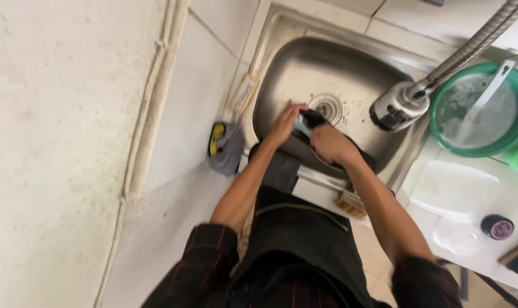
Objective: The person scrubs a black and white sneaker with a toothbrush over a sink, rinsing it under running water. They then use a grey cloth to wipe the shoe before continuing to scrub and rinse it repeatedly.
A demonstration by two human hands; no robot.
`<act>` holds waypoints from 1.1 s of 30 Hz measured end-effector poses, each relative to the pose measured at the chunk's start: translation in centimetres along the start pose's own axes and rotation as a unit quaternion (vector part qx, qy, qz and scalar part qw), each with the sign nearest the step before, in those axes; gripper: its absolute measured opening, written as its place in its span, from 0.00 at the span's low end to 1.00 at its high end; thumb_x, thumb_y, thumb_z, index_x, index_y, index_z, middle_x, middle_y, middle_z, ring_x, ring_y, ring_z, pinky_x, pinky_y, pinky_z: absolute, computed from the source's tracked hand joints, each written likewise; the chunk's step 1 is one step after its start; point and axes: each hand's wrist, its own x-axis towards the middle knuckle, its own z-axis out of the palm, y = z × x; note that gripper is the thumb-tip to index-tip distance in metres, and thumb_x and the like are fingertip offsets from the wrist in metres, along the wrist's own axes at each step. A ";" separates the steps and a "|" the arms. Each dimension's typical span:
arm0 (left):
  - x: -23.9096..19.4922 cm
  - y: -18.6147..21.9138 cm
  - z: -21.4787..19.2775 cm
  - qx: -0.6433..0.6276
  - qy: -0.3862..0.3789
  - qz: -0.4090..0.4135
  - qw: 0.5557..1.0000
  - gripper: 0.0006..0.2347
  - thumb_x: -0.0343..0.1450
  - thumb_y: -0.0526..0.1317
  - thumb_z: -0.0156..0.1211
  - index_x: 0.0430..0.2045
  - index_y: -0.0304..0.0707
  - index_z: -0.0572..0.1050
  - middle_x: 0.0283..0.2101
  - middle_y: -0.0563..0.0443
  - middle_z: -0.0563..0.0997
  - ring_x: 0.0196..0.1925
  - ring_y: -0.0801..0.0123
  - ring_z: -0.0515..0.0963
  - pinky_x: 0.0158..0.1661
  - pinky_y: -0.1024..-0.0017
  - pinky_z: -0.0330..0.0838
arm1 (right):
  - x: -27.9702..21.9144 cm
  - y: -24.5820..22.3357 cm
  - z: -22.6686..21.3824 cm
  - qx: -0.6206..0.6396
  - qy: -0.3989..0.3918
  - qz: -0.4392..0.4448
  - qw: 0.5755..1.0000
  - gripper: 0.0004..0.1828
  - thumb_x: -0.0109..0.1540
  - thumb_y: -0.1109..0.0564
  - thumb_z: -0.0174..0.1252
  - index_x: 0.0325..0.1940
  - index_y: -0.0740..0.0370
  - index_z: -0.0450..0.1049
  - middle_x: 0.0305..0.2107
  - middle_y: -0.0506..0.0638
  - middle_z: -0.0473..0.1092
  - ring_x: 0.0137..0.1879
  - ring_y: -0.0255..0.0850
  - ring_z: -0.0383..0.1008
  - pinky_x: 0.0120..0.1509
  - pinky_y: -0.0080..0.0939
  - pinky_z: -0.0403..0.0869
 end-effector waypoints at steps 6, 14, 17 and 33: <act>1.1 1.8 0.3 0.089 -0.022 0.047 0.995 0.13 0.88 0.40 0.45 0.57 0.40 0.81 0.61 0.36 0.82 0.74 0.45 0.75 0.84 0.46 0.38 | 1.8 -1.5 -0.3 0.289 -0.010 0.025 0.957 0.17 0.68 0.54 0.56 0.51 0.71 0.78 0.17 0.52 0.63 0.17 0.43 0.62 0.19 0.41 0.60; -0.3 2.2 -0.3 0.155 -0.050 0.039 0.986 0.08 0.87 0.42 0.51 0.58 0.47 0.77 0.64 0.46 0.82 0.76 0.48 0.73 0.82 0.42 0.43 | -0.2 -0.5 2.0 -0.306 0.186 -0.159 0.920 0.19 0.72 0.58 0.50 0.29 0.59 0.78 0.19 0.54 0.74 0.27 0.51 0.81 0.28 0.49 0.78; -0.4 2.2 -0.1 0.143 -0.066 -0.072 0.985 0.08 0.90 0.45 0.46 0.61 0.56 0.72 0.79 0.41 0.66 0.85 0.27 0.41 0.74 0.16 0.23 | -2.7 3.1 3.6 -0.351 0.158 -0.178 0.905 0.15 0.70 0.60 0.50 0.39 0.65 0.83 0.25 0.63 0.78 0.32 0.60 0.84 0.31 0.61 0.82; -0.8 2.1 -0.7 0.032 -0.090 -0.111 0.989 0.23 0.90 0.60 0.39 0.70 0.51 0.75 0.87 0.36 0.47 0.83 0.27 0.21 0.74 0.21 0.13 | -7.0 0.8 6.7 -0.428 0.266 -0.181 0.844 0.21 0.72 0.57 0.53 0.67 0.54 0.82 0.23 0.52 0.78 0.30 0.52 0.84 0.32 0.54 0.81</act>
